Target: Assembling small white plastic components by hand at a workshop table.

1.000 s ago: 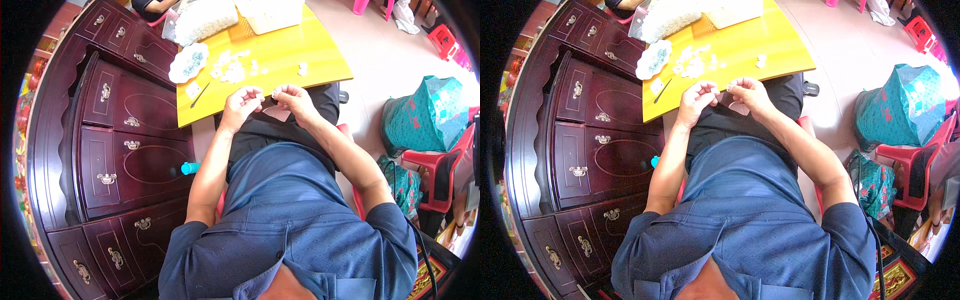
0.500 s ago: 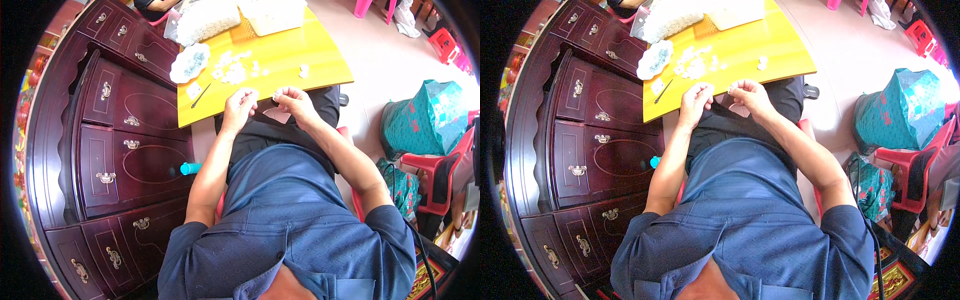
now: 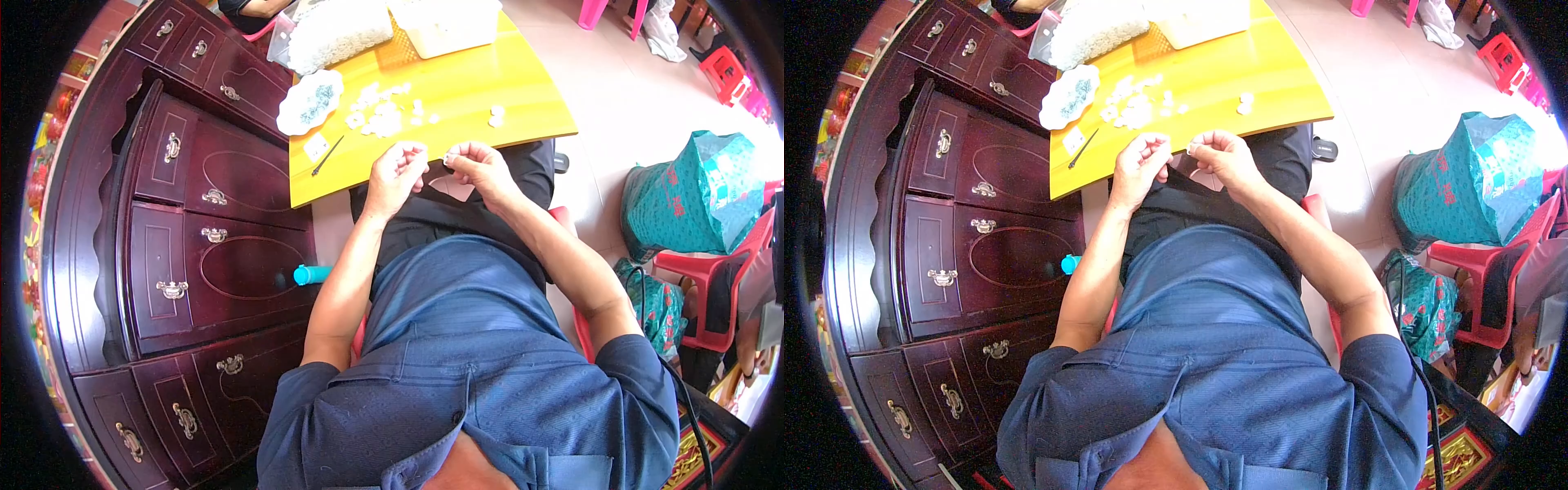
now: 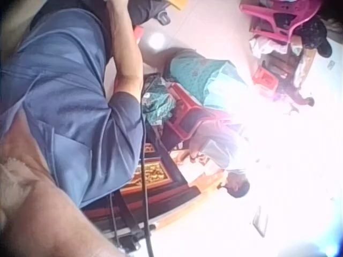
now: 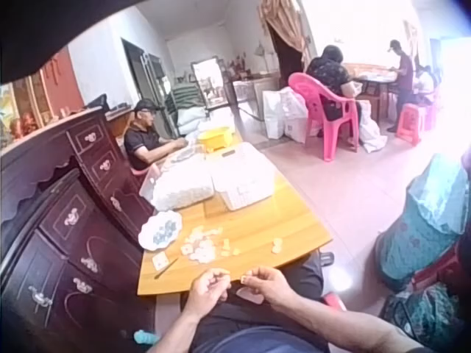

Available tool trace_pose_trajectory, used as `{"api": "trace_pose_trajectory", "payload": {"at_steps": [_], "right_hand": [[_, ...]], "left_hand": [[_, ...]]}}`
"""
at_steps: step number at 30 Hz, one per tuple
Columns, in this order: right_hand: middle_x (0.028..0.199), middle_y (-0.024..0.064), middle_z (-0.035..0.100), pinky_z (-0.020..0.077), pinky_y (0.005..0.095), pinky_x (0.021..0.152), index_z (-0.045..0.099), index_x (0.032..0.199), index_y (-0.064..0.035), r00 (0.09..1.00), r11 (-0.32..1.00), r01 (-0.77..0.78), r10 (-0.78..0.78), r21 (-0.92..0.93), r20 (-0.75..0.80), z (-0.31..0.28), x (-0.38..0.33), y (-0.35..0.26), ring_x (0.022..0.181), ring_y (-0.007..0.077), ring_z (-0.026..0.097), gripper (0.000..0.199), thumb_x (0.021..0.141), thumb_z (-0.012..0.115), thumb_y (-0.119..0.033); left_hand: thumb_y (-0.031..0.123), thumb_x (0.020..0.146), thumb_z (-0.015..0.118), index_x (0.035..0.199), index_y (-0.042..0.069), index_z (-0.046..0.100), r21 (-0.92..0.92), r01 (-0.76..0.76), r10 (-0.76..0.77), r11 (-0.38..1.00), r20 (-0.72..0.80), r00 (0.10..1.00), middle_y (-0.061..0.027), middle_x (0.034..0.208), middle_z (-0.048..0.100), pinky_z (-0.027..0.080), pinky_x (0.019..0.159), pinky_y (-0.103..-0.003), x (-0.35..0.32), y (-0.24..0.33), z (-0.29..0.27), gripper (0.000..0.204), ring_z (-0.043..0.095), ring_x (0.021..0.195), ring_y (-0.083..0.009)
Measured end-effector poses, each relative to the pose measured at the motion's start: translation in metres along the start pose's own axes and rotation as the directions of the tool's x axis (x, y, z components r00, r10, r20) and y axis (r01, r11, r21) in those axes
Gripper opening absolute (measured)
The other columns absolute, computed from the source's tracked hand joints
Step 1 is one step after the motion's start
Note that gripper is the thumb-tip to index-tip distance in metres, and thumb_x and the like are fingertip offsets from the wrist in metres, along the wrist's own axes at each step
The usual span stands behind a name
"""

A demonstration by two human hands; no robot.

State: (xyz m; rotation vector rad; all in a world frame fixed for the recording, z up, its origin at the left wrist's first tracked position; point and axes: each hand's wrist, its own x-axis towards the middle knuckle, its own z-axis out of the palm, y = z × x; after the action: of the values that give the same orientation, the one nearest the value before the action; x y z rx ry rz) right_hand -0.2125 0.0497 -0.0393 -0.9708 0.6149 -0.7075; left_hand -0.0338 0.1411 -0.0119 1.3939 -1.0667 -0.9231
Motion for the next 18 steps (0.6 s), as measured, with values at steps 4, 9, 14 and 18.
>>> {"api": "trace_pose_trajectory", "payload": {"at_steps": [4,9,14,18], "right_hand": [[0.081,-0.0024,0.068,0.0477,0.0197,0.063,0.069,0.096,-0.0071,1.0,1.0,0.016,-0.015,-0.026,0.008,0.0013,-0.0027,0.0026,0.066,0.0043,0.057,0.007,0.092,0.072,-0.012],[0.081,-0.0021,0.068,0.0476,0.0198,0.063,0.069,0.096,-0.0065,0.999,0.999,0.031,-0.03,-0.032,0.017,0.0017,-0.0023,0.0033,0.066,0.0043,0.057,0.007,0.092,0.072,-0.011],[0.081,-0.0015,0.067,0.0476,0.0202,0.063,0.068,0.097,-0.0052,0.999,0.998,0.042,-0.042,-0.048,0.018,0.0022,-0.0027,0.0027,0.066,0.0048,0.056,0.007,0.092,0.071,-0.009],[0.081,-0.0014,0.067,0.048,0.0206,0.063,0.068,0.097,-0.0049,0.999,0.998,0.041,-0.04,-0.049,0.019,0.0042,-0.0043,0.002,0.066,0.0053,0.056,0.006,0.092,0.07,-0.008]], "left_hand": [[0.011,0.096,0.068,0.115,0.002,0.062,-0.006,0.003,-0.003,1.0,0.016,1.0,-0.0038,0.087,0.066,0.05,0.057,-0.019,-0.0038,0.0001,-0.0003,0.022,0.06,0.066,-0.0055],[0.01,0.096,0.069,0.116,0.002,0.064,0.007,0.007,-0.008,1.0,0.02,1.0,-0.0035,0.09,0.068,0.051,0.059,-0.02,-0.0049,-0.0004,0.0017,0.022,0.063,0.072,-0.0059],[0.009,0.096,0.068,0.114,0.002,0.066,-0.017,-0.011,0.01,1.0,-0.016,1.0,-0.0026,0.09,0.068,0.051,0.059,-0.02,-0.0073,0.0064,0.0054,0.02,0.064,0.074,-0.0058],[0.009,0.096,0.068,0.114,0.003,0.066,0.009,-0.04,0.04,0.999,0.003,0.999,-0.0021,0.088,0.067,0.051,0.059,-0.02,-0.0068,0.0029,0.0032,0.02,0.064,0.074,-0.0058]]}}
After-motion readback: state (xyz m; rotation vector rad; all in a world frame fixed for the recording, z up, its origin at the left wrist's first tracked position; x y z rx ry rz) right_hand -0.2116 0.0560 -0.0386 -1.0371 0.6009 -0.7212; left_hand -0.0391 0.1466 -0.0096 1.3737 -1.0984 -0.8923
